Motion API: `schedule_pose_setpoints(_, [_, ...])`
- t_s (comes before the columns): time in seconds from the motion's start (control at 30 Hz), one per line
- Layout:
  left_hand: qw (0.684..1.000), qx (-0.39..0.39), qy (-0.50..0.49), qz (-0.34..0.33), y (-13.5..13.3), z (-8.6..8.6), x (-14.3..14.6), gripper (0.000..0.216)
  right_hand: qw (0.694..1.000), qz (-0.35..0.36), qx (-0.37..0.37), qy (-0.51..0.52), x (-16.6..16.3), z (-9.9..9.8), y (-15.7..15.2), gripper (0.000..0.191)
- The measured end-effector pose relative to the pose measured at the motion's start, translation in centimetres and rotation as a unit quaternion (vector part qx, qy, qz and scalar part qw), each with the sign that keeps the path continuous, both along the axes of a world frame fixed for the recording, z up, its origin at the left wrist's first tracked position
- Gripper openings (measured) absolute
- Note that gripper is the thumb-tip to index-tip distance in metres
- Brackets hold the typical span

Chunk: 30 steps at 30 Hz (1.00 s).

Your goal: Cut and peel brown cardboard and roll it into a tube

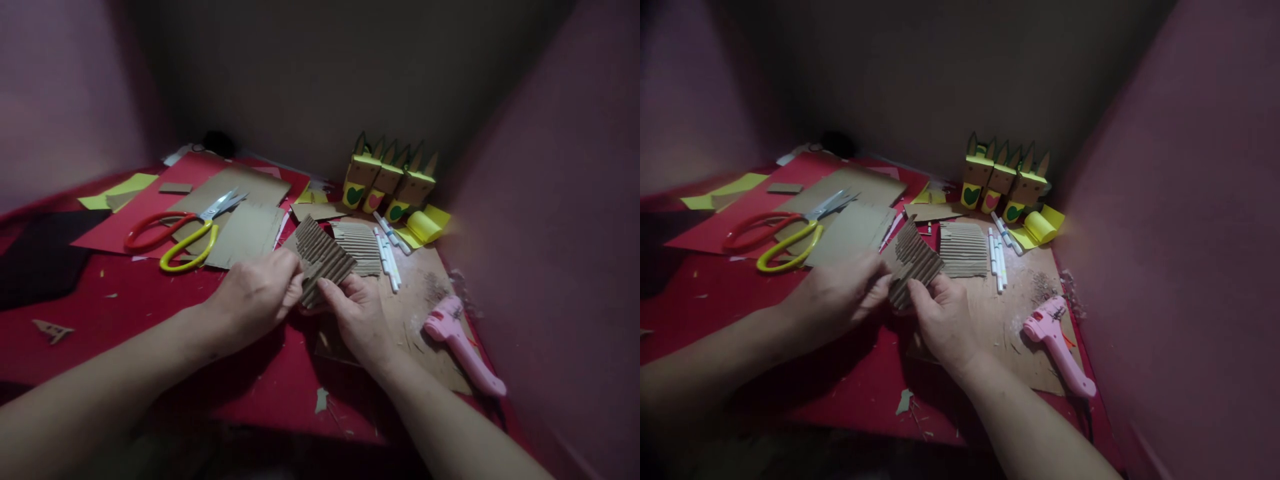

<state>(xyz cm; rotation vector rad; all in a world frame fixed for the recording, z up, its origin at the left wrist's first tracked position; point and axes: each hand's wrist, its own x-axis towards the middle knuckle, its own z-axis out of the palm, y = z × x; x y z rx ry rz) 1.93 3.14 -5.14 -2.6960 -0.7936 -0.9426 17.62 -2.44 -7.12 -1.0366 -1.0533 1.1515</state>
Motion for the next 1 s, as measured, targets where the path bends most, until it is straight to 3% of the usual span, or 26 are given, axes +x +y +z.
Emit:
schedule_pose_setpoints(0.1, [0.996,-0.078,-0.041,-0.017,0.4,0.4,-0.6,0.018,1.0,0.003,-0.014,0.02,0.0,0.3,0.0,0.016])
schedule_pose_setpoints(0.23, [0.992,-0.097,-0.049,-0.057,-0.1,0.6,-0.6,0.014,0.999,0.002,-0.015,0.031,-0.1,0.5,0.0,0.016])
schedule_pose_setpoints(0.47, [0.999,0.031,0.006,-0.041,-0.5,-0.4,0.3,0.018,1.0,0.003,0.003,0.008,-0.3,0.1,0.0,0.011])
schedule_pose_setpoints(0.73, [0.988,0.125,0.087,0.008,-1.3,0.6,0.9,0.024,0.997,-0.02,0.036,-0.063,-0.1,0.6,-0.2,0.007])
schedule_pose_setpoints(0.83, [0.993,0.099,0.063,-0.002,-1.0,0.4,0.8,0.022,0.999,0.001,0.007,-0.038,-0.2,0.5,-0.2,0.008])
schedule_pose_setpoints(1.0, [0.999,-0.023,-0.02,-0.009,0.3,0.0,-0.3,0.014,0.999,0.016,-0.038,0.025,-0.3,0.4,0.0,0.009])
